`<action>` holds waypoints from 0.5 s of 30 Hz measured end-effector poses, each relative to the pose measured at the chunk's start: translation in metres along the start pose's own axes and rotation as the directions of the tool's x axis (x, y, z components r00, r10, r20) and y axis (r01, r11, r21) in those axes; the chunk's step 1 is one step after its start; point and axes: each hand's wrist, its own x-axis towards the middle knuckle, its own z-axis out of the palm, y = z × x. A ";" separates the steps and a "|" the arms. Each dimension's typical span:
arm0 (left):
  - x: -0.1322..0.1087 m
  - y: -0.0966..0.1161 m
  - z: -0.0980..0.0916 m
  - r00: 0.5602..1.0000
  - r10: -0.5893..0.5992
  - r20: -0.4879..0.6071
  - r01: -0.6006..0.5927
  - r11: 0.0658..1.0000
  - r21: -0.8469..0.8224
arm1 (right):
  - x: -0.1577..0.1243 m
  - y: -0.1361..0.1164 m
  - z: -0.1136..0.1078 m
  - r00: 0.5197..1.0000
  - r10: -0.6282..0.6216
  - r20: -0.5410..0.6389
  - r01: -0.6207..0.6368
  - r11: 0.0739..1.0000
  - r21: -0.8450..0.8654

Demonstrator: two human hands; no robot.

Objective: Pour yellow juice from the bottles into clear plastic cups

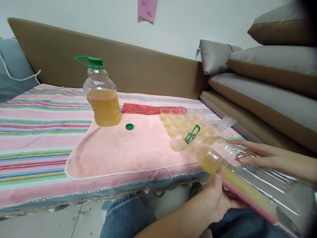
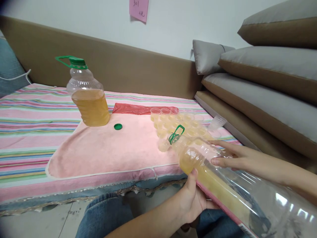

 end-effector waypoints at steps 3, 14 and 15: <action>0.001 -0.002 -0.002 1.000 0.004 0.010 -0.004 1.000 -0.001 | -0.004 -0.006 0.003 1.000 0.020 0.000 -0.020 1.000 0.010; 0.001 0.000 -0.001 1.000 0.003 0.004 -0.003 1.000 -0.014 | -0.009 -0.019 0.004 0.999 0.043 -0.029 -0.043 0.999 -0.013; 0.001 0.000 -0.001 1.000 0.006 0.010 -0.006 1.000 -0.017 | -0.008 -0.017 0.004 0.999 0.041 -0.028 -0.042 0.999 -0.011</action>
